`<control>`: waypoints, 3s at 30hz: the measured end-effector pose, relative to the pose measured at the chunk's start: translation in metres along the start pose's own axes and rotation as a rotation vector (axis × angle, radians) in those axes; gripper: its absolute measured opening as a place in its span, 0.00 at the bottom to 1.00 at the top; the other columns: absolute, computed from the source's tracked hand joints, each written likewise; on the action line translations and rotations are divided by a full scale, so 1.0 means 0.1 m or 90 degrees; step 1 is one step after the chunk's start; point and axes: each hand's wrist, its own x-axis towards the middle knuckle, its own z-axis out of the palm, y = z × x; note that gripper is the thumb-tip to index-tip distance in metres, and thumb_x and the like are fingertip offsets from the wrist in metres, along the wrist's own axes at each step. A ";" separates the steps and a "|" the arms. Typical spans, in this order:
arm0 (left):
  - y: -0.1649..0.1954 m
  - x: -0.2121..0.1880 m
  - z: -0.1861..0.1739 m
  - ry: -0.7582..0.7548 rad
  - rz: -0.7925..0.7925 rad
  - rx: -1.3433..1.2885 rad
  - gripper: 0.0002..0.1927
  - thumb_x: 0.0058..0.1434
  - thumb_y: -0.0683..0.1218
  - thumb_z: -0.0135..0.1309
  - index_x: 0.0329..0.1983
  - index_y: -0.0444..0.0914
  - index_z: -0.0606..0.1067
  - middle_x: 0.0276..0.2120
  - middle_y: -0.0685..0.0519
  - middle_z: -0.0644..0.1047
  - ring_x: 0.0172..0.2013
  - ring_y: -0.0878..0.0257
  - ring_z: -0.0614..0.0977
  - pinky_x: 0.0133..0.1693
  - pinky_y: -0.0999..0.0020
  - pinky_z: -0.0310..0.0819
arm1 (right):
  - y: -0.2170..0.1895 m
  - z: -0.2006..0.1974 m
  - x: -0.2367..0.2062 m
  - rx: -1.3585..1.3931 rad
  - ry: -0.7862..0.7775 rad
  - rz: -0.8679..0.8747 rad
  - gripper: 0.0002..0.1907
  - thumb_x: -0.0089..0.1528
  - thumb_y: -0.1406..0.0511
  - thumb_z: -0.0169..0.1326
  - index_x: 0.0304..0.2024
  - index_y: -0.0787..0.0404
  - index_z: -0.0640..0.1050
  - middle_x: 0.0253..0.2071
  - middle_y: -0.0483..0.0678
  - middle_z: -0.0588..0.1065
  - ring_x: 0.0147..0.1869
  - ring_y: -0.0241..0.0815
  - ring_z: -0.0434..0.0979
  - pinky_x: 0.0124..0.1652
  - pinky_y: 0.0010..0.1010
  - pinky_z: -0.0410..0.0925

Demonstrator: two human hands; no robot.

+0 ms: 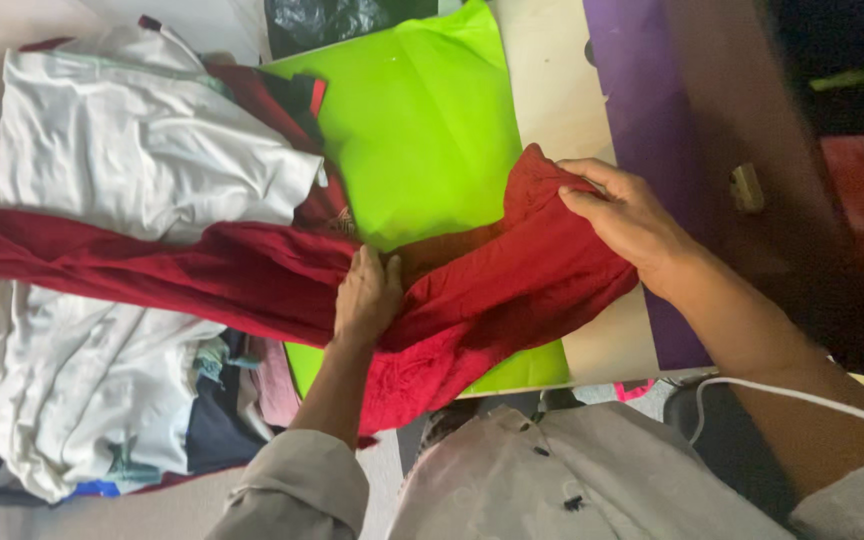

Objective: The person folds an orange floral garment on a green mat on the bed, smooths it, and places it into an open suitcase. They then fold a pair of red pants, smoothing and folding it into a compact rectangle, and begin folding a white shirt.

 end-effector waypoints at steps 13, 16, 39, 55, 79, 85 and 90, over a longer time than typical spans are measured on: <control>0.46 -0.45 0.13 -0.464 0.026 -0.353 0.20 0.67 0.51 0.52 0.53 0.32 0.77 0.46 0.45 0.83 0.47 0.57 0.83 0.50 0.61 0.76 | 0.15 -0.14 -0.72 0.131 0.172 -0.002 0.18 0.66 0.65 0.52 0.58 0.58 0.78 0.51 0.46 0.78 0.52 0.35 0.78 0.52 0.28 0.71; 0.57 -0.68 0.34 -0.732 0.198 -0.391 0.17 0.65 0.43 0.53 0.54 0.30 0.79 0.47 0.47 0.84 0.48 0.60 0.83 0.51 0.62 0.78 | 0.21 -0.05 -0.99 0.193 0.273 0.009 0.16 0.67 0.65 0.51 0.57 0.58 0.76 0.50 0.47 0.78 0.51 0.38 0.79 0.50 0.32 0.73; 0.21 -1.10 -0.81 -0.246 -0.060 0.094 0.26 0.67 0.52 0.50 0.64 0.39 0.60 0.64 0.34 0.58 0.65 0.27 0.56 0.54 0.11 0.47 | 0.50 0.84 -2.56 0.442 0.297 -0.137 0.18 0.71 0.66 0.41 0.64 0.56 0.65 0.63 0.50 0.71 0.68 0.52 0.73 0.68 0.56 0.66; -0.06 -2.04 0.35 -0.031 0.148 -0.119 0.13 0.63 0.42 0.55 0.46 0.31 0.68 0.42 0.35 0.76 0.44 0.37 0.78 0.43 0.46 0.74 | 0.81 0.29 -1.65 0.362 0.124 -0.084 0.13 0.68 0.71 0.42 0.53 0.57 0.73 0.50 0.43 0.76 0.57 0.36 0.76 0.60 0.32 0.67; 0.20 -0.68 -0.62 -0.099 -0.124 -0.116 0.33 0.64 0.65 0.55 0.54 0.31 0.73 0.51 0.38 0.76 0.53 0.45 0.73 0.53 0.45 0.67 | 0.49 -0.62 -1.38 0.228 0.211 -0.170 0.12 0.65 0.71 0.46 0.49 0.61 0.76 0.45 0.43 0.76 0.48 0.33 0.76 0.51 0.25 0.70; -0.38 -1.55 -0.02 0.116 -0.154 0.432 0.31 0.61 0.62 0.53 0.54 0.32 0.68 0.54 0.27 0.70 0.55 0.30 0.73 0.41 0.37 0.78 | 0.45 -0.41 -1.29 0.249 0.254 -0.101 0.10 0.65 0.70 0.47 0.48 0.61 0.76 0.43 0.44 0.78 0.47 0.34 0.78 0.50 0.27 0.72; -0.37 -2.11 0.19 -0.204 0.026 0.239 0.05 0.66 0.45 0.50 0.41 0.41 0.75 0.41 0.35 0.76 0.33 0.44 0.84 0.33 0.52 0.81 | 0.36 -0.13 -1.17 0.288 0.210 -0.066 0.10 0.65 0.71 0.47 0.47 0.62 0.76 0.43 0.45 0.78 0.46 0.36 0.78 0.48 0.28 0.72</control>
